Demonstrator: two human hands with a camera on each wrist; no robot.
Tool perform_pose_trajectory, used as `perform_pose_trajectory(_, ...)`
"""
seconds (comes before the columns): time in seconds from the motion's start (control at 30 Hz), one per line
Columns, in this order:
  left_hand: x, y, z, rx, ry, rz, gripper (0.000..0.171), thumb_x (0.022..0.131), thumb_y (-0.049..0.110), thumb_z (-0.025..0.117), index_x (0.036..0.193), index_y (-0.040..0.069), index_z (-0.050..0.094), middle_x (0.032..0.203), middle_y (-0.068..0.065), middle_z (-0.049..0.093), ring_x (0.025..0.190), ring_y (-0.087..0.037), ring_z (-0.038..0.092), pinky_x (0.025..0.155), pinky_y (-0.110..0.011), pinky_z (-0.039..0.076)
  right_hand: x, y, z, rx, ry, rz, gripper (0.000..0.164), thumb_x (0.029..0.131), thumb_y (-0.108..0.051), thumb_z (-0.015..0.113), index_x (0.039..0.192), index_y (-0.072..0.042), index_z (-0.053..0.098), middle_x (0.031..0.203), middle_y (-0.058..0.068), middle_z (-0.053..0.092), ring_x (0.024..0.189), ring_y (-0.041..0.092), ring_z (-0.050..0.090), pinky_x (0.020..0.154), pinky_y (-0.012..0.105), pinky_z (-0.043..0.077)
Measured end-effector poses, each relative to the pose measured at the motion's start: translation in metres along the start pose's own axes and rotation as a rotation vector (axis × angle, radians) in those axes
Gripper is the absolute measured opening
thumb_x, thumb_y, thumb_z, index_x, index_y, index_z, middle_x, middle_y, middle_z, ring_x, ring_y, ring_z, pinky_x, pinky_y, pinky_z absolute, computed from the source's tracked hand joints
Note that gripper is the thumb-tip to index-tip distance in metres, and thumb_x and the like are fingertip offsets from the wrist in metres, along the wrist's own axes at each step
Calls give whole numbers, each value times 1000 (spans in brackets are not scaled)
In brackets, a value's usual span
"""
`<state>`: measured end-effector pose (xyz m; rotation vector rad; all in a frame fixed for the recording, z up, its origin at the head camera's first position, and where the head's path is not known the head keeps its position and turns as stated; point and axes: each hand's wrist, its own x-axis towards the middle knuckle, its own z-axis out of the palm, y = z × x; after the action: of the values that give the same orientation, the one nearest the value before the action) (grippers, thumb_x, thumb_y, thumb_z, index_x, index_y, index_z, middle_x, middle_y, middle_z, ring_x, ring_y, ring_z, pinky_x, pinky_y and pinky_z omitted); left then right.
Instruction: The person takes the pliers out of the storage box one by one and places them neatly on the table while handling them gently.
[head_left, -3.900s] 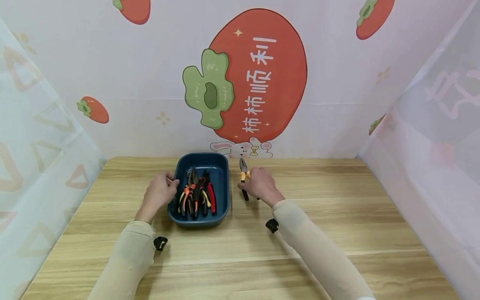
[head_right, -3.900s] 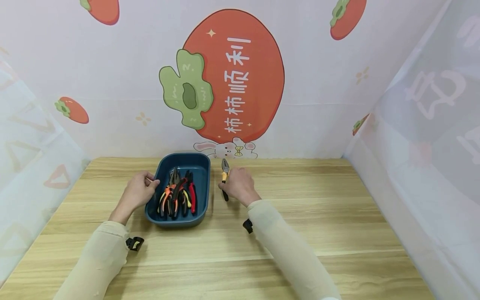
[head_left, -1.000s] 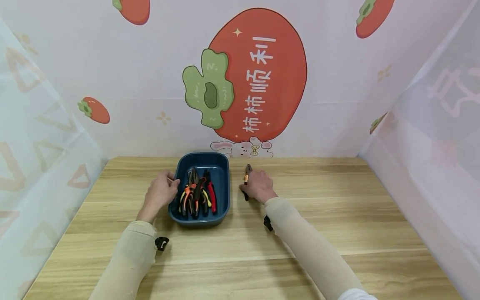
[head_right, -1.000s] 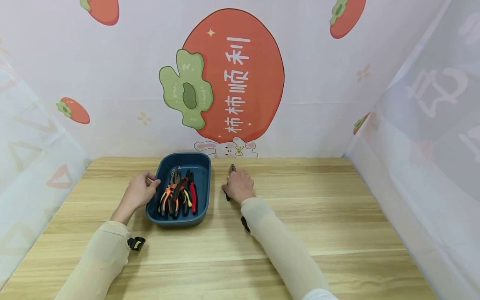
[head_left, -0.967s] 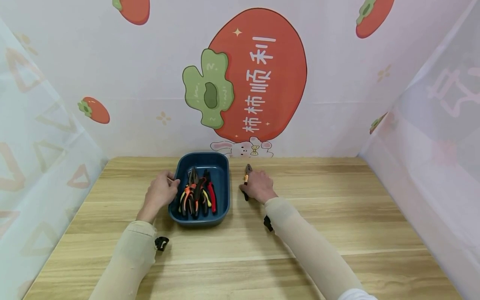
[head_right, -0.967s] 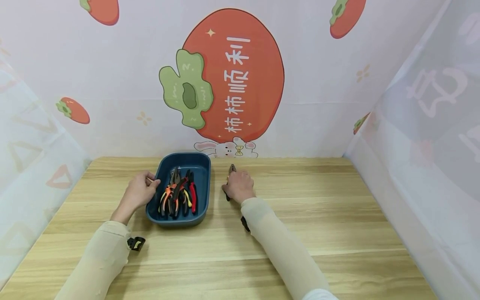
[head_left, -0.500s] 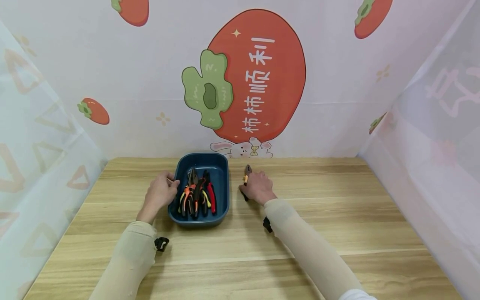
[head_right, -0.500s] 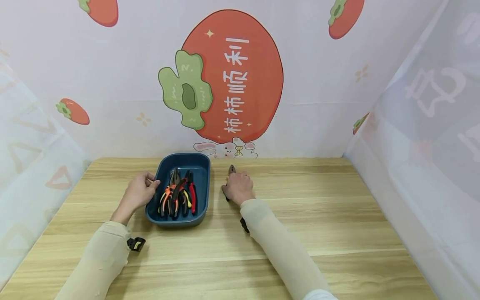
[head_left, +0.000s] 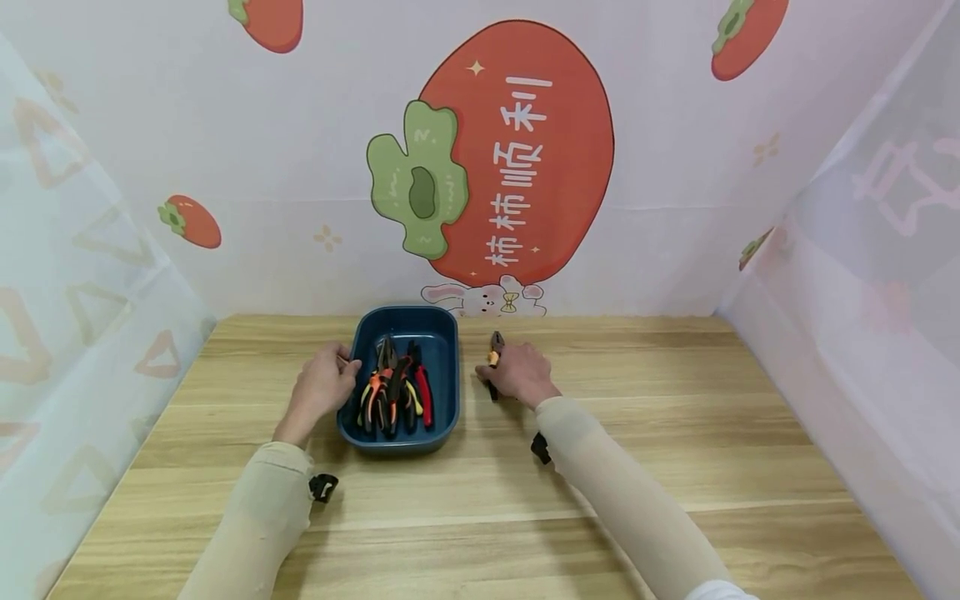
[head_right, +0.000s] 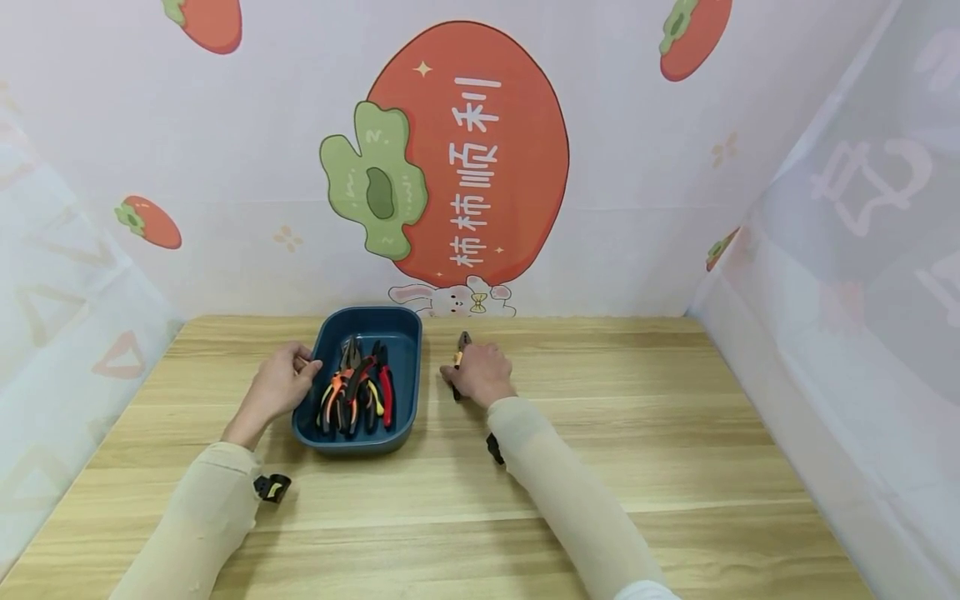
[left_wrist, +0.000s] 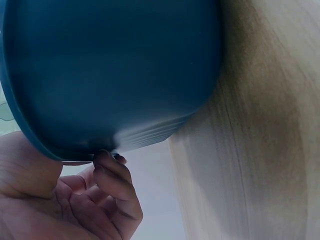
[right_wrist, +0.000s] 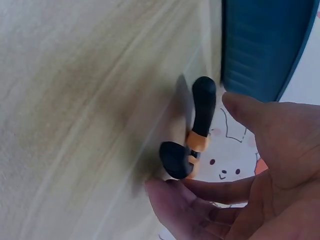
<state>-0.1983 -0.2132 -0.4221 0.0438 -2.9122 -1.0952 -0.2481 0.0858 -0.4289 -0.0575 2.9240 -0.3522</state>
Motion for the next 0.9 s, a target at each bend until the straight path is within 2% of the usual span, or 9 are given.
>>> perform_pose_trajectory(0.1, 1, 0, 1, 5, -3, 17, 25, 105, 17, 54, 114, -6, 56, 92, -18, 66, 74, -27, 62, 60, -38, 50, -2, 0, -5, 3, 21, -10, 53, 93, -60, 64, 72, -11, 66, 75, 8, 57, 69, 25, 57, 51, 31, 40)
perform_pose_trajectory(0.27, 1, 0, 2, 8, 7, 34, 25, 104, 16, 55, 114, -6, 56, 91, -17, 65, 74, -27, 62, 61, -40, 50, -7, -6, -16, 67, 130, -72, 54, 94, -56, 67, 65, -11, 57, 74, 9, 54, 65, 24, 55, 48, 32, 39)
perform_pose_trajectory(0.37, 0, 1, 4, 11, 15, 44, 24, 104, 16, 55, 113, -7, 56, 87, -15, 65, 70, -26, 61, 60, -39, 49, -12, -14, -24, 95, 163, -114, 52, 94, -54, 66, 70, -9, 60, 77, 11, 57, 64, 24, 55, 49, 32, 39)
perform_pose_trajectory(0.43, -1, 2, 5, 8, 17, 53, 25, 104, 16, 55, 113, -7, 56, 85, -15, 65, 68, -26, 60, 59, -39, 49, -17, -22, -30, 117, 162, -131, 50, 94, -55, 66, 82, -6, 66, 81, 10, 62, 63, 22, 57, 49, 31, 42)
perform_pose_trajectory(0.53, -3, 4, 5, 3, 13, 57, 25, 104, 15, 55, 114, -8, 55, 87, -16, 66, 69, -26, 61, 59, -39, 50, -24, -33, -37, 136, 148, -161, 51, 94, -56, 66, 95, -6, 67, 81, 9, 65, 62, 20, 58, 48, 30, 43)
perform_pose_trajectory(0.6, -4, 5, 6, -2, 12, 56, 26, 104, 15, 55, 115, -8, 55, 90, -18, 66, 70, -27, 62, 61, -41, 51, -29, -41, -41, 147, 132, -194, 50, 94, -57, 65, 95, -7, 67, 77, 6, 64, 61, 19, 58, 47, 28, 42)
perform_pose_trajectory(0.7, -5, 6, 7, -12, 16, 55, 25, 103, 14, 55, 114, -8, 55, 92, -20, 66, 72, -27, 62, 62, -42, 51, -33, -52, -45, 144, 97, -258, 49, 94, -59, 64, 86, -11, 64, 69, 3, 59, 62, 19, 57, 47, 28, 38)
perform_pose_trajectory(0.77, -6, 6, 7, -18, 20, 53, 24, 103, 13, 55, 114, -8, 55, 93, -21, 66, 73, -28, 63, 64, -43, 52, -35, -59, -47, 152, 57, -284, 51, 93, -61, 64, 91, -10, 66, 75, 3, 61, 67, 19, 59, 51, 29, 43)
perform_pose_trajectory(0.9, -5, 4, 8, -27, 25, 54, 24, 103, 13, 56, 113, -8, 56, 95, -21, 66, 77, -30, 64, 68, -46, 53, -39, -72, -48, 180, -29, -323, 61, 94, -60, 63, 117, -4, 66, 95, 7, 67, 79, 20, 62, 62, 31, 51)
